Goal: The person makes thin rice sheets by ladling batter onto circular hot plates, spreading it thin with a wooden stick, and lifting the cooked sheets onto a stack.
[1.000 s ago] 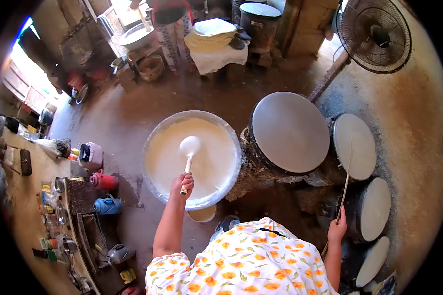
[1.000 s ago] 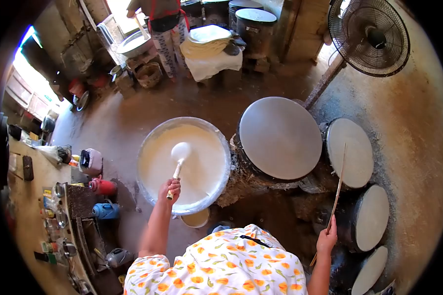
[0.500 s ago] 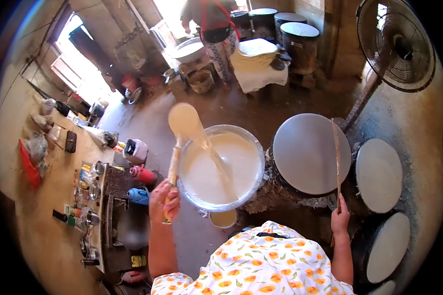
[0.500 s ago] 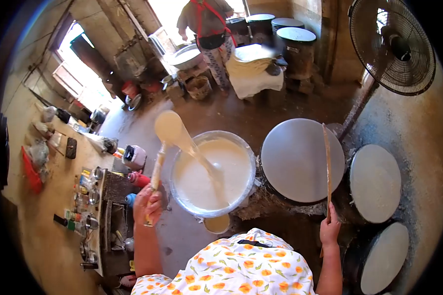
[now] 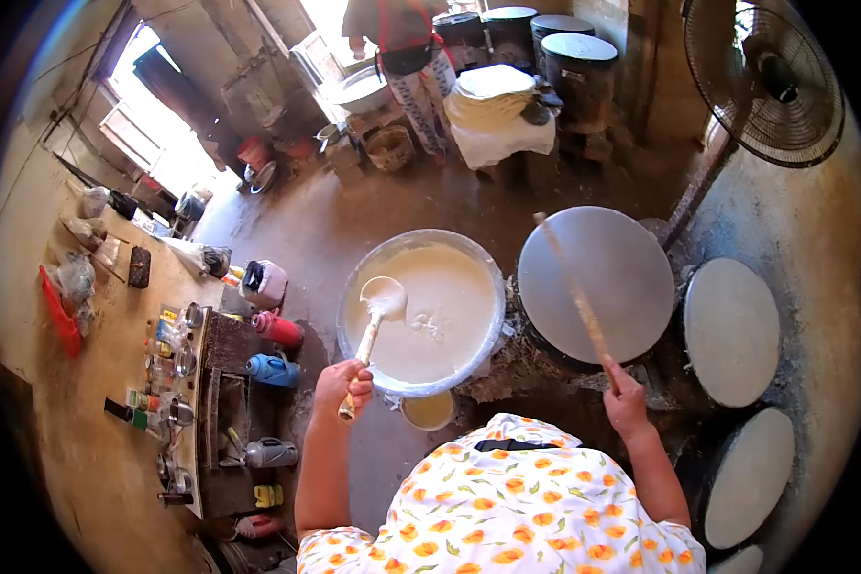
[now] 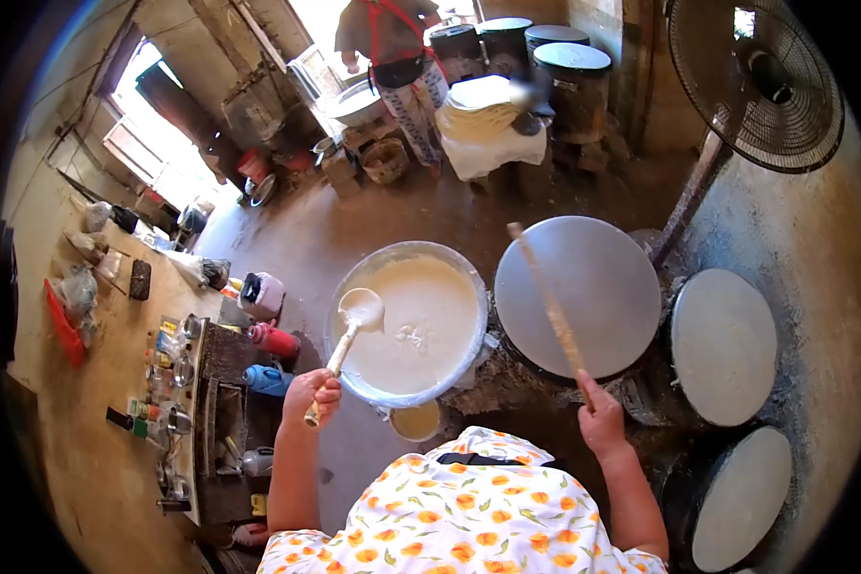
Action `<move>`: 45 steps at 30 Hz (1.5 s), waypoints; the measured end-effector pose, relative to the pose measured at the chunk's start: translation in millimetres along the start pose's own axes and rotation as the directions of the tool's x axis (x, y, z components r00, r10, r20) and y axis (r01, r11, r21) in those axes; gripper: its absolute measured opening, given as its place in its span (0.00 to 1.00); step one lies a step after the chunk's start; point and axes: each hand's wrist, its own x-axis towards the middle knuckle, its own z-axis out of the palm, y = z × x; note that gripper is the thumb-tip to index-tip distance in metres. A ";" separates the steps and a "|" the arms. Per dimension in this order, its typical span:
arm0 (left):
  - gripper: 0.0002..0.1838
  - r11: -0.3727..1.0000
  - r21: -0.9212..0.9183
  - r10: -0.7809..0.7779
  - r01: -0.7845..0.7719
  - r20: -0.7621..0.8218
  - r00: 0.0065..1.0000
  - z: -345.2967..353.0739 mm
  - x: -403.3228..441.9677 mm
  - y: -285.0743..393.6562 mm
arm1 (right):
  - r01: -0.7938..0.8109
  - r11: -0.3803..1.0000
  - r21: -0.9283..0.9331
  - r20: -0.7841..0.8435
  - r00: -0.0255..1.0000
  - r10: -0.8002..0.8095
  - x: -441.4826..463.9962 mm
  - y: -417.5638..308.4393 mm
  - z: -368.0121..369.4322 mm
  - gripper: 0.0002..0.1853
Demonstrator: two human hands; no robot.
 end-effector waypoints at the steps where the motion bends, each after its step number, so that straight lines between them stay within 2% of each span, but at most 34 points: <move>1: 0.03 1.000 0.006 -0.010 0.010 0.009 1.000 6.6 -3.8 -6.3 | -0.009 1.000 -0.007 -0.010 1.000 0.009 -1.2 -5.2 1.5 0.31; 3: 0.03 0.958 0.266 0.105 -0.106 0.020 0.994 26.6 -19.1 -14.6 | 0.119 0.986 -0.119 0.091 0.990 -0.109 -4.1 -17.6 4.4 0.32; 5: 0.03 0.942 0.309 0.110 -0.132 0.088 0.990 52.5 -35.1 -18.0 | 0.246 0.960 -0.133 0.094 0.968 -0.235 -2.7 -31.5 5.7 0.33; 6: 0.03 0.907 0.379 0.146 -0.184 0.125 0.981 67.8 -41.4 -19.6 | 0.228 0.953 -0.200 0.116 0.971 -0.208 -3.9 -34.7 6.5 0.33; 7: 0.03 0.864 0.444 0.180 -0.238 0.168 0.969 82.1 -45.4 -22.8 | 0.295 0.928 -0.228 0.082 0.955 -0.284 -3.4 -32.7 8.5 0.33; 8: 0.07 0.833 0.476 0.200 -0.281 0.214 0.956 94.4 -47.1 -27.2 | 0.290 0.928 -0.235 0.066 0.957 -0.282 -2.4 -38.6 5.3 0.33; 9: 0.07 0.826 0.489 0.179 -0.280 0.243 0.953 109.2 -48.8 -32.7 | 0.282 0.928 -0.242 0.050 0.959 -0.279 -1.7 -43.7 0.9 0.33; 10: 0.10 0.764 0.535 0.213 -0.360 0.317 0.924 125.1 -50.0 -39.9 | 0.283 0.925 -0.253 0.013 0.957 -0.290 -1.4 -40.7 -0.9 0.34; 12: 0.16 0.654 0.582 0.246 -0.482 0.439 0.864 154.5 -46.2 -56.9 | 0.215 0.927 -0.306 -0.032 0.971 -0.235 -4.5 -37.6 -10.4 0.36; 16: 0.17 0.553 0.603 0.234 -0.575 0.550 0.802 207.1 -26.6 -101.4 | 0.059 0.929 -0.365 -0.130 0.985 -0.113 -23.7 -18.3 -33.0 0.40; 17: 0.17 0.547 0.613 0.216 -0.571 0.555 0.803 219.5 -21.8 -113.3 | 0.031 0.929 -0.369 -0.154 0.984 -0.094 -30.3 -13.2 -38.5 0.40; 19: 0.18 0.555 0.593 0.177 -0.584 0.601 0.779 235.3 -3.0 -140.6 | -0.129 0.934 -0.333 -0.175 0.982 0.073 -44.0 -1.6 -49.9 0.39; 20: 0.19 0.575 0.592 0.124 -0.564 0.618 0.776 242.5 4.6 -152.0 | -0.144 0.932 -0.333 -0.191 0.978 0.082 -50.4 5.0 -54.9 0.39; 22: 0.20 0.573 0.606 0.079 -0.552 0.630 0.773 252.8 21.6 -176.4 | -0.297 0.914 -0.276 -0.170 0.951 0.258 -66.8 19.9 -61.8 0.39; 27: 0.22 0.579 0.623 -0.083 -0.526 0.687 0.722 261.3 70.7 -215.9 | -0.439 0.852 -0.285 -0.226 0.895 0.385 -96.6 42.2 -62.5 0.37; 29: 0.22 0.560 0.652 -0.138 -0.511 0.682 0.719 259.9 87.0 -223.9 | -0.550 0.767 -0.330 -0.185 0.835 0.519 -101.0 35.1 -63.9 0.36; 31: 0.24 0.521 0.667 -0.179 -0.533 0.696 0.696 250.8 118.5 -225.0 | -0.594 0.726 -0.346 -0.205 0.803 0.559 -105.3 34.2 -53.6 0.35; 32: 0.26 0.277 0.637 -0.072 -0.720 0.761 0.645 244.9 137.9 -226.4 | -0.614 0.698 -0.369 -0.202 0.786 0.584 -105.2 29.2 -49.2 0.35; 33: 0.28 -0.001 0.558 0.012 -0.830 0.830 0.557 240.3 150.7 -223.9 | -0.631 0.670 -0.392 -0.198 0.769 0.608 -103.7 24.3 -44.9 0.35; 34: 0.31 -0.176 0.423 0.044 -0.889 0.905 0.422 238.3 158.0 -215.1 | -0.643 0.656 -0.397 -0.222 0.760 0.611 -100.8 12.2 -43.5 0.36; 35: 0.31 -0.172 0.413 0.037 -0.894 0.910 0.413 243.7 157.2 -203.1 | -0.650 0.650 -0.395 -0.234 0.755 0.613 -101.1 9.4 -40.0 0.36; 37: 0.31 -0.521 0.300 -0.072 -0.799 0.917 0.391 250.8 148.8 -176.7 | -0.628 0.702 -0.335 -0.275 0.778 0.565 -103.1 4.8 -32.6 0.36; 38: 0.30 -0.591 0.319 -0.121 -0.741 0.873 0.473 257.8 144.0 -165.0 | -0.634 0.725 -0.267 -0.306 0.770 0.560 -103.8 0.5 -30.7 0.35; 39: 0.30 -0.587 0.311 -0.126 -0.747 0.877 0.464 264.2 139.3 -153.7 | -0.639 0.721 -0.268 -0.316 0.765 0.561 -104.8 -2.5 -28.4 0.35; 41: 0.30 -0.749 0.223 -0.154 -0.624 0.857 0.491 272.3 135.6 -133.2 | -0.627 0.755 -0.191 -0.342 0.764 0.548 -108.6 -8.8 -22.2 0.33; 45: 0.28 -0.812 0.050 -0.146 -0.581 0.947 0.286 283.6 133.1 -96.3 | -0.591 0.791 -0.157 -0.390 0.773 0.500 -115.2 -14.9 -7.3 0.32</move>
